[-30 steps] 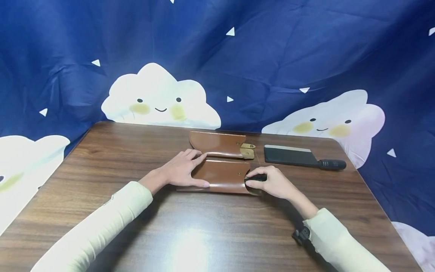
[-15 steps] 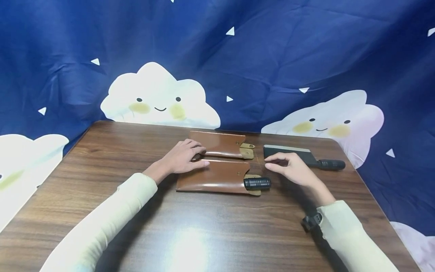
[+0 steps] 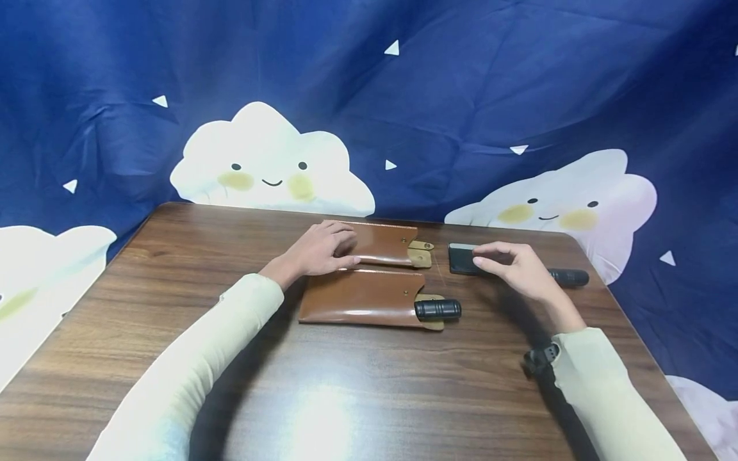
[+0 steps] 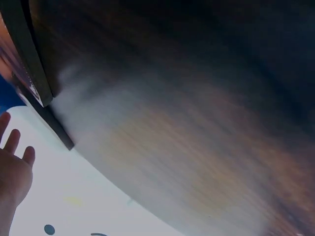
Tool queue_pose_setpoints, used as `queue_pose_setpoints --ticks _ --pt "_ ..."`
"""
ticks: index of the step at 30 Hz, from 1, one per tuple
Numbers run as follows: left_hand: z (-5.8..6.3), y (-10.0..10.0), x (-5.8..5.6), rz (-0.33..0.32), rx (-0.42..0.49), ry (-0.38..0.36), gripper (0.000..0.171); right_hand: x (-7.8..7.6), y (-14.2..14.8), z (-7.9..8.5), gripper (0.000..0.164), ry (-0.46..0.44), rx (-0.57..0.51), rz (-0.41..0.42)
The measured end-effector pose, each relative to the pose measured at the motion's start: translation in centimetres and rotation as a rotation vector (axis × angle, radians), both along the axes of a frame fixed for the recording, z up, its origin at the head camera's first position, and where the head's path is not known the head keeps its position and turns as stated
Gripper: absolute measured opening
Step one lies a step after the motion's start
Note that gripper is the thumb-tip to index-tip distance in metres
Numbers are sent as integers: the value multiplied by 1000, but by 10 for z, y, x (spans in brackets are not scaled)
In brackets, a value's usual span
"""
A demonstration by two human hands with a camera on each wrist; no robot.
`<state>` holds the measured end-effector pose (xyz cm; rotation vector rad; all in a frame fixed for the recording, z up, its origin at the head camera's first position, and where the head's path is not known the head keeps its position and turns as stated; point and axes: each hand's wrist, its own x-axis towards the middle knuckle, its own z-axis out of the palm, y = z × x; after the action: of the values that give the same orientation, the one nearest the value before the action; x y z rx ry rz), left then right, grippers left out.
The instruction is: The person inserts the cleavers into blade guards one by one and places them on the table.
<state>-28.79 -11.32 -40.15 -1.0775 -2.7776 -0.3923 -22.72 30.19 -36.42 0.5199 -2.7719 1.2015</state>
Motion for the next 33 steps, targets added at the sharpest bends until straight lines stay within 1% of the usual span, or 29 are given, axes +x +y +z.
queue_pose_setpoints --ticks 3,7,12,14,19,23,26,32,33 --pt "1 4 -5 9 -16 -27 71 -4 5 -3 33 -15 5 -16" --pt "1 8 -10 46 -21 -63 77 -10 11 -6 38 -40 31 -39" --pt "-5 14 -18 69 -25 -98 87 -12 23 -7 41 -54 36 -60" --pt "-8 16 -21 73 -27 -94 90 -12 29 -6 42 -61 30 -65" --pt "-10 13 -29 94 -44 -81 96 -15 41 -4 42 -65 64 -79" --pt "-9 9 -35 100 -62 -101 100 -21 49 -2 44 -68 85 -83" --pt "-8 6 -38 99 -79 -112 102 -25 55 -1 44 -59 98 -75" --pt "-12 8 -41 82 -133 -116 107 -30 73 -3 42 -22 119 -133" --pt "-11 9 -41 80 -139 -118 107 -31 77 -5 42 -19 117 -132"
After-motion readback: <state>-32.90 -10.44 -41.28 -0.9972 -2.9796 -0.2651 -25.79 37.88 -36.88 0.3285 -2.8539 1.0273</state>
